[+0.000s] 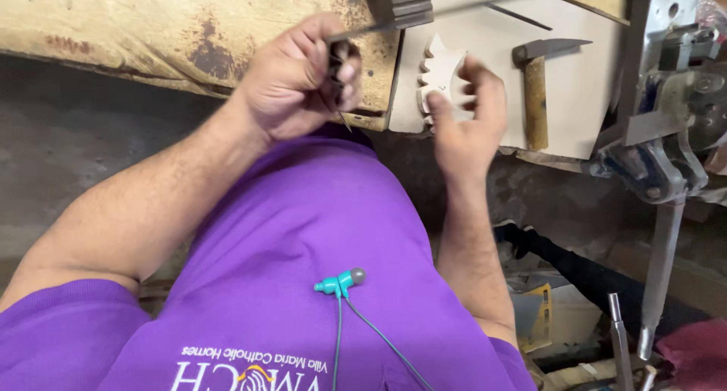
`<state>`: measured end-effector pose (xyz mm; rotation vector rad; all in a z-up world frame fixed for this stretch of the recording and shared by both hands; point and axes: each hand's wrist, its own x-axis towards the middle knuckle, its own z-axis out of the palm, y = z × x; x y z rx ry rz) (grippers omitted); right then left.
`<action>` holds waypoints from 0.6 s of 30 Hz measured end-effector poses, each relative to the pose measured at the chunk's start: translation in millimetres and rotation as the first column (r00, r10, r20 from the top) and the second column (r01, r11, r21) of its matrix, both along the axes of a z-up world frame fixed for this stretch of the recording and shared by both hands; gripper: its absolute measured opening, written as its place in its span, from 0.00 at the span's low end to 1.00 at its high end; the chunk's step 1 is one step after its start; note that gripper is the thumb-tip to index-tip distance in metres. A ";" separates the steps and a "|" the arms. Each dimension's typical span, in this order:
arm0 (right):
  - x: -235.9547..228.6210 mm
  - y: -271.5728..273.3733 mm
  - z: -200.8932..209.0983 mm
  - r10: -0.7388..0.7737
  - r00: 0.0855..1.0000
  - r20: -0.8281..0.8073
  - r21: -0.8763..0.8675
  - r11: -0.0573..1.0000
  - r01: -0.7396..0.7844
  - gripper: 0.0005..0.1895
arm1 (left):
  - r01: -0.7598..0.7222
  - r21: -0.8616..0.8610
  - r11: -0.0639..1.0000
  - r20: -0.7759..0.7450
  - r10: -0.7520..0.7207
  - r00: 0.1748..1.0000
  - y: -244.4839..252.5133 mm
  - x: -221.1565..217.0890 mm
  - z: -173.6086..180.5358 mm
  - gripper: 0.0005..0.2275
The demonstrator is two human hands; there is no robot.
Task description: The person uses a hammer to strike a metal strip held against a wooden piece. They repeatedly position the metal strip, strike it with the hammer, and inspect the fit between the metal and the wood.
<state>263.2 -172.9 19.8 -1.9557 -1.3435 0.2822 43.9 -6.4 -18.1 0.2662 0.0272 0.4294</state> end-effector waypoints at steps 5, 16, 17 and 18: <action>-5.6 18.0 38.3 0.333 0.335 -0.881 0.398 0.906 0.145 0.26 | 0.130 -0.147 0.981 0.173 -0.104 0.979 -34.9 20.7 -10.5 0.08; 17.7 52.9 74.4 0.395 0.810 -0.433 0.372 0.897 -0.238 0.05 | -0.049 0.997 0.061 0.008 0.550 0.835 19.2 27.2 60.1 0.12; 15.1 57.1 77.0 0.395 0.826 -0.402 0.350 0.900 -0.260 0.05 | -0.117 0.988 -0.104 0.155 0.540 0.827 21.5 32.2 63.8 0.15; 13.2 59.9 78.3 0.394 0.841 -0.371 0.326 0.903 -0.280 0.05 | -0.057 0.994 -0.088 0.097 0.552 0.828 21.5 39.0 64.3 0.11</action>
